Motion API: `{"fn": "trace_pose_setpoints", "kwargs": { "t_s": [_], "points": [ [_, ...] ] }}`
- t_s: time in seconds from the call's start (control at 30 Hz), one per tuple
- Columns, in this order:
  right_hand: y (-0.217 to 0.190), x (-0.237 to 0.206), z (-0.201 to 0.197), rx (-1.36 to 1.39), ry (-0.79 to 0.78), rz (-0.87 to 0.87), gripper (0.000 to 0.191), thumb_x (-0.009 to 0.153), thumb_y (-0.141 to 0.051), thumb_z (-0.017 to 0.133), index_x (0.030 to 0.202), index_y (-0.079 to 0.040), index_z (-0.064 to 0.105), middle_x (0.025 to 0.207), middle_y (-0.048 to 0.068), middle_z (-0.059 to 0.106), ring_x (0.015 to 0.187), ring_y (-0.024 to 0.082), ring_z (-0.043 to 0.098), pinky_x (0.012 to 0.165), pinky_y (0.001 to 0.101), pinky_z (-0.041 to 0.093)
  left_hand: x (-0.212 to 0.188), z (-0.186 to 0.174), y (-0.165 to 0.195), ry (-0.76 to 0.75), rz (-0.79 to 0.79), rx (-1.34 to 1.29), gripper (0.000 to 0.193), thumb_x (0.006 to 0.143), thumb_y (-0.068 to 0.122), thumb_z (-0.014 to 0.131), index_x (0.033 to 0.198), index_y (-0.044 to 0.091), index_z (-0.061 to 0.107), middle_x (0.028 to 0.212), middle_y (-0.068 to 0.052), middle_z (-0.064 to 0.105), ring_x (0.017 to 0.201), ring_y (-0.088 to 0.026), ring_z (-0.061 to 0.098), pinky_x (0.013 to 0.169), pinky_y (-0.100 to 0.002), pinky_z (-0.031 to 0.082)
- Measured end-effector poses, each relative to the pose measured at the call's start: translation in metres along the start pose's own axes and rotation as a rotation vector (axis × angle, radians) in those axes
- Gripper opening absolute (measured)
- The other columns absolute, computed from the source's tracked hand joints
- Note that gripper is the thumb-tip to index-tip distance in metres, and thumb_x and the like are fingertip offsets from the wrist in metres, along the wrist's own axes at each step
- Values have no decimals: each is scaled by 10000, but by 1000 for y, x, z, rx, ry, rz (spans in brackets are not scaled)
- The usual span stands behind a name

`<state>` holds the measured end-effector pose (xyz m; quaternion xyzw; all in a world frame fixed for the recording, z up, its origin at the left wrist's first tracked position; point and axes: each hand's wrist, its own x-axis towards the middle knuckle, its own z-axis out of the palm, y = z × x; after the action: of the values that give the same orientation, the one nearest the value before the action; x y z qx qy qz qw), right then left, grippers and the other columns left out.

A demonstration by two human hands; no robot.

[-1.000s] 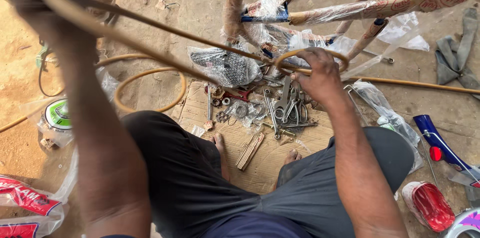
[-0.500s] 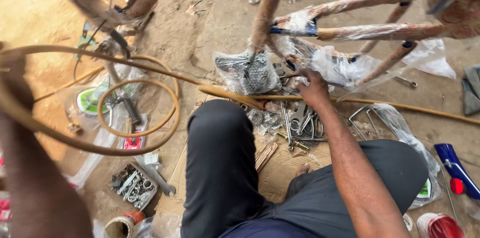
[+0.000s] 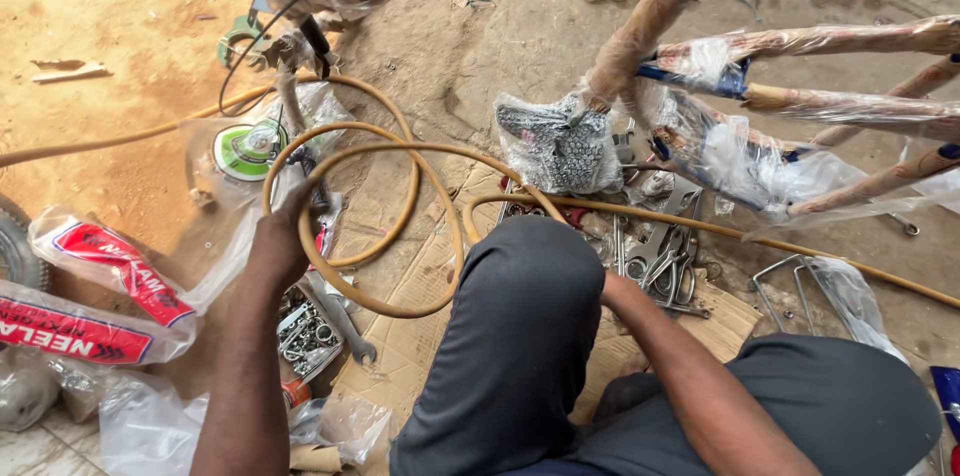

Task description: The person is assembling a bicycle, specifically working on the front fork and handlebar area. They are seen attaching and adjusting brake cables and other components using their hands and various tools.

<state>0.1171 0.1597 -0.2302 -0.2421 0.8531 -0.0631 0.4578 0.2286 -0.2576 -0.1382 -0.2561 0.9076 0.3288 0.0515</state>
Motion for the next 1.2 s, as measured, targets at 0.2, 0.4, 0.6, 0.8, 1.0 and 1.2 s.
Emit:
{"fn": "trace_pose_setpoints", "kwargs": {
  "t_s": [0.2, 0.4, 0.6, 0.8, 1.0, 1.2],
  "points": [
    [47, -7, -15, 499, -23, 34, 410, 1010, -376, 640, 1171, -7, 719, 937, 138, 640, 814, 264, 554, 757, 469, 486, -23, 14, -46, -154, -248, -658, 675, 932, -104, 533, 1560, 137, 465, 1153, -231, 682, 939, -287, 650, 733, -399, 531],
    [-21, -26, -88, 816, 195, -350, 411, 973, -328, 628, 1154, 2, 792, 897, 152, 725, 794, 220, 666, 720, 434, 566, -14, 9, -21, -131, -274, -1213, 516, 964, 12, 485, 1477, -46, 499, 1263, -266, 653, 1074, -336, 708, 949, -429, 613],
    [-121, -18, -111, 1121, -301, -666, 491, 918, -132, 649, 1400, -54, 602, 1385, 135, 647, 1261, 300, 607, 936, 525, 518, -26, 59, 68, 23, -220, -1319, 679, 924, 102, 609, 1543, 156, 336, 1167, -95, 606, 986, -358, 720, 797, -466, 641],
    [-119, -16, -79, 680, -153, -548, 383, 941, -105, 629, 1317, -89, 702, 1341, 113, 698, 1274, 236, 613, 1102, 392, 449, -27, 100, 88, 55, -326, -1679, 573, 944, 120, 570, 1481, 172, 377, 1047, -199, 599, 732, -287, 722, 596, -443, 647],
    [-86, -4, -58, 907, 128, -333, 298, 964, -125, 650, 1247, -71, 723, 1296, 99, 702, 1168, 221, 665, 1022, 380, 549, -4, 63, 33, 394, -317, -1147, 695, 915, -100, 619, 1538, 129, 413, 1074, -220, 647, 619, -158, 601, 492, -274, 509],
    [85, -9, -43, 333, 710, 226, 394, 853, -137, 754, 1244, -156, 711, 1235, 108, 706, 1072, 259, 677, 959, 402, 551, -65, -76, -107, 468, -489, -833, 776, 940, 69, 815, 1608, 107, 421, 1020, -97, 647, 699, -143, 573, 565, -268, 451]
  ]
}}
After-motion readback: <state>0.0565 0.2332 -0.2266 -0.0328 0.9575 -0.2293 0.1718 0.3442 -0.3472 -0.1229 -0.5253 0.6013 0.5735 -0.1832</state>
